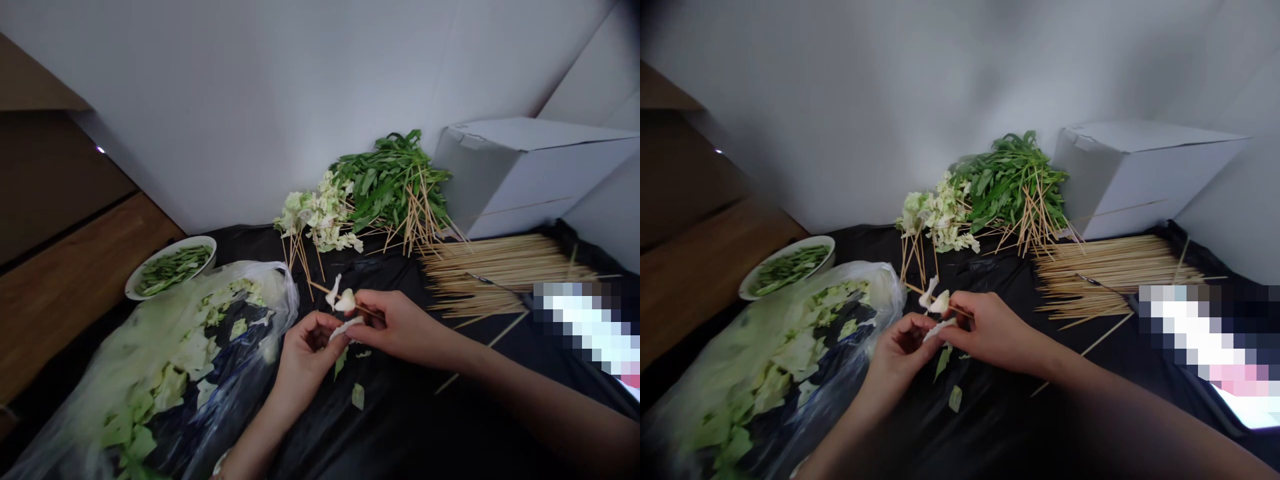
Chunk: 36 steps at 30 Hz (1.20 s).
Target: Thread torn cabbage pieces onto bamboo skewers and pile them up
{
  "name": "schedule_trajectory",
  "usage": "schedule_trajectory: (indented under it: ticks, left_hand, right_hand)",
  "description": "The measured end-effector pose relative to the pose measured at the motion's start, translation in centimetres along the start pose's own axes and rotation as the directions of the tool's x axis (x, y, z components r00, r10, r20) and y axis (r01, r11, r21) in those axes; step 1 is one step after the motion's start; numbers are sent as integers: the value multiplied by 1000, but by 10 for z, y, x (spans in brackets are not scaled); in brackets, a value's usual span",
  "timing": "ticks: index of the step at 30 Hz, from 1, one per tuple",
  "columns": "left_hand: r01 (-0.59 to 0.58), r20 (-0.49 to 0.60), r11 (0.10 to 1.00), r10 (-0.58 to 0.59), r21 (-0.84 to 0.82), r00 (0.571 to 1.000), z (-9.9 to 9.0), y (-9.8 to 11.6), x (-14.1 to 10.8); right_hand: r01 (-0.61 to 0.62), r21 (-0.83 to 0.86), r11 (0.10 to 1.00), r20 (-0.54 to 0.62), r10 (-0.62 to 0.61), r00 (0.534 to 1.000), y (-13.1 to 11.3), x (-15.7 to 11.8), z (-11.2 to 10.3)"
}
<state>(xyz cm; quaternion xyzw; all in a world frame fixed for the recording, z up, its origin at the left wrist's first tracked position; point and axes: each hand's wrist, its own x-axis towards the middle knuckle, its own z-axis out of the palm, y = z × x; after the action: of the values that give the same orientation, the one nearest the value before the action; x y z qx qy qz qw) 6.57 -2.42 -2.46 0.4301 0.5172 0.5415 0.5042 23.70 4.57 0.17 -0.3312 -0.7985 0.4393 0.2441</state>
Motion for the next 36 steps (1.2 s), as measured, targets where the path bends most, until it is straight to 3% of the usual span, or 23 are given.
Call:
schedule_trajectory:
  ticks: [7, 17, 25, 36]
  left_hand:
    - [99, 77, 992, -93, -74, 993, -1, 3, -2]
    - [121, 113, 989, -112, -80, 987, -4, 6, -3]
    - [112, 137, 987, -96, -117, 986, -6, 8, -2]
    - [95, 128, 985, -77, -143, 989, -9, 6, -3]
  right_hand:
    - [-26, 50, 998, 122, 20, 992, -3, -1, -4]
    - [-75, 206, 976, 209, 31, 977, 2, 1, -6]
    - [-229, 481, 846, 314, 78, 946, 1, 3, -5]
    - [-370, 593, 715, 366, 170, 915, 4, 3, -1]
